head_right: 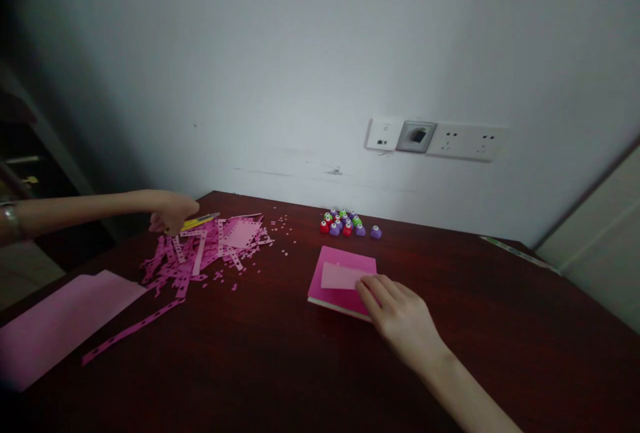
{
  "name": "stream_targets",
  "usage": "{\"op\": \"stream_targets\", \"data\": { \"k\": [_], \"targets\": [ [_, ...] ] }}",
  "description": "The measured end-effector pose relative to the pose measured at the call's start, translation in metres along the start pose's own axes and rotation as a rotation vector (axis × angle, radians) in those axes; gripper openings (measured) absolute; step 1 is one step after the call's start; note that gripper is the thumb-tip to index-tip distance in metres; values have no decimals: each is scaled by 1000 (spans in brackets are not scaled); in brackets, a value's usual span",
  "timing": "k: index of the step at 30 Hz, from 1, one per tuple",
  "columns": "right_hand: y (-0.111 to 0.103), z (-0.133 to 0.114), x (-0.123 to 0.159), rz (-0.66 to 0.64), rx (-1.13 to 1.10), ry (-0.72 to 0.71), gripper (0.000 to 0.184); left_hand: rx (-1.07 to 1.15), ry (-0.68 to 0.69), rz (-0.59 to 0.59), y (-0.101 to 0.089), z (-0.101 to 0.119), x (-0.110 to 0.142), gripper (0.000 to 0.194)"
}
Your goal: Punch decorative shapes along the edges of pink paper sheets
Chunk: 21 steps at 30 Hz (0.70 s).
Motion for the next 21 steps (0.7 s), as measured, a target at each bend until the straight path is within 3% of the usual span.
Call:
{"op": "stream_targets", "data": {
  "k": [2,4,7,9,12,15,18,21],
  "targets": [
    [-21,-11,-1,85,54,-72,32,-68,-2,-114,-12,14,7,16],
    [-34,-34,1,109,49,-162,32,-192,105,-202,-23,42,17,10],
    [-29,-81,12,-9,-57,-268,35,-214,267,-152,-35,93,29,14],
    [-13,-108,23,-103,-125,-276,29,-110,368,-159,-29,125,36,15],
    [3,-122,32,-166,-277,-127,12,102,486,-252,-2,167,47,16],
    [3,-106,30,-230,-597,127,25,376,566,-353,35,203,61,16],
    [4,-67,28,-188,-1027,715,31,677,630,-482,72,236,76,17],
    [17,-51,27,-96,-1471,1058,42,826,732,-442,100,264,88,24]
  ]
}}
Point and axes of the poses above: each hand's wrist, its own x-axis away from the middle knuckle, its own y-axis out of the palm, z = x × y, the point moved 5 cm from there along -x, towards the middle knuckle
